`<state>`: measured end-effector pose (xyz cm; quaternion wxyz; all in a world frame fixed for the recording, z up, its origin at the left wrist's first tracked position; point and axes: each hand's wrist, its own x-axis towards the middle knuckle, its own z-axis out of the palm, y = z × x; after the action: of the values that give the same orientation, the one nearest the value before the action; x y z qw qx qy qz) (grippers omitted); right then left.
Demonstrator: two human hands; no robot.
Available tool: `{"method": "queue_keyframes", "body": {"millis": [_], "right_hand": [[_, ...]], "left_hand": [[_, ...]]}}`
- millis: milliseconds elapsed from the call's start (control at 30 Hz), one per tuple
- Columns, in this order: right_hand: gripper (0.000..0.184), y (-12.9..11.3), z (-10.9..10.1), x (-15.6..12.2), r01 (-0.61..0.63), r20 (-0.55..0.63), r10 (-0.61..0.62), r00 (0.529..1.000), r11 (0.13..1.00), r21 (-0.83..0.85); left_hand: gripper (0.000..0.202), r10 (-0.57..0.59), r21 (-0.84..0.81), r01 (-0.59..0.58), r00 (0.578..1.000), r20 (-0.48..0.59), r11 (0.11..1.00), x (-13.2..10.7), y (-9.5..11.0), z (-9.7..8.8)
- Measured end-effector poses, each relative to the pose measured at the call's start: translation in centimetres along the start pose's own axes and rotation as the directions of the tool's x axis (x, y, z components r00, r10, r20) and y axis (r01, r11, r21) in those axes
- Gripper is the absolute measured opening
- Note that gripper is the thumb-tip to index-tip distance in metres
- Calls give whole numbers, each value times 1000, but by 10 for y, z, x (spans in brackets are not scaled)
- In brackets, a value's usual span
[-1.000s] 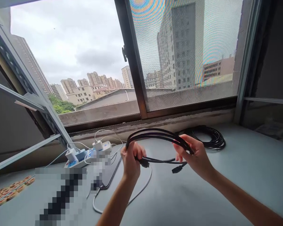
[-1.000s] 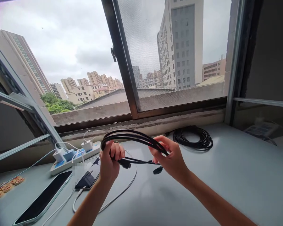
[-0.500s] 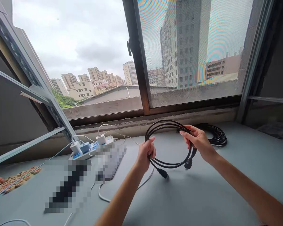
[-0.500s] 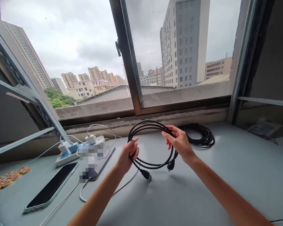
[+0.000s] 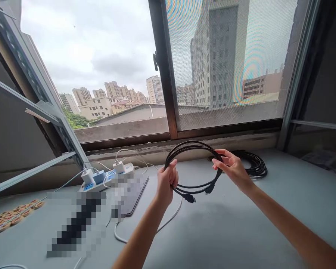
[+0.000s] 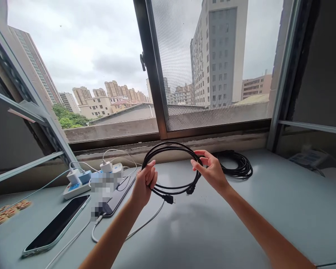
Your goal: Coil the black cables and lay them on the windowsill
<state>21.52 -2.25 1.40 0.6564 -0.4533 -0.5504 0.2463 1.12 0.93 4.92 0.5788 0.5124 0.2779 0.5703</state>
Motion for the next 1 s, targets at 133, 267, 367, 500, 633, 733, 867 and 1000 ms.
{"method": "queue_keyframes", "body": {"millis": [133, 267, 367, 500, 633, 733, 867, 1000], "right_hand": [[37, 2, 16, -11, -111, 208, 80, 975, 984, 141], [44, 3, 28, -19, -239, 219, 181, 959, 932, 273], [48, -2, 24, -18, -267, 131, 233, 964, 877, 400], [47, -12, 14, -14, -174, 49, 174, 984, 833, 525], [46, -17, 15, -16, -216, 124, 176, 976, 788, 577], [41, -18, 18, -17, -255, 223, 167, 960, 852, 457], [39, -15, 17, -14, -119, 147, 86, 985, 965, 233], [39, -9, 17, -14, 11, 97, -15, 995, 999, 34]], "left_hand": [[54, 37, 45, -38, 999, 20, 998, -2, 1, 3], [52, -1, 51, 0, 999, 32, 999, -1, -3, 3], [51, -35, 75, 32, 999, 36, 997, 0, -8, 2], [42, -112, 229, 97, 992, 52, 969, -1, -16, 2], [45, -269, 131, 258, 960, 72, 957, 0, -21, 0], [54, -246, -68, 249, 968, 52, 966, 4, -19, -2], [58, -73, -129, 61, 993, -89, 990, 6, -13, -1], [57, -6, -143, -10, 994, -109, 990, 1, -7, 3]]}}
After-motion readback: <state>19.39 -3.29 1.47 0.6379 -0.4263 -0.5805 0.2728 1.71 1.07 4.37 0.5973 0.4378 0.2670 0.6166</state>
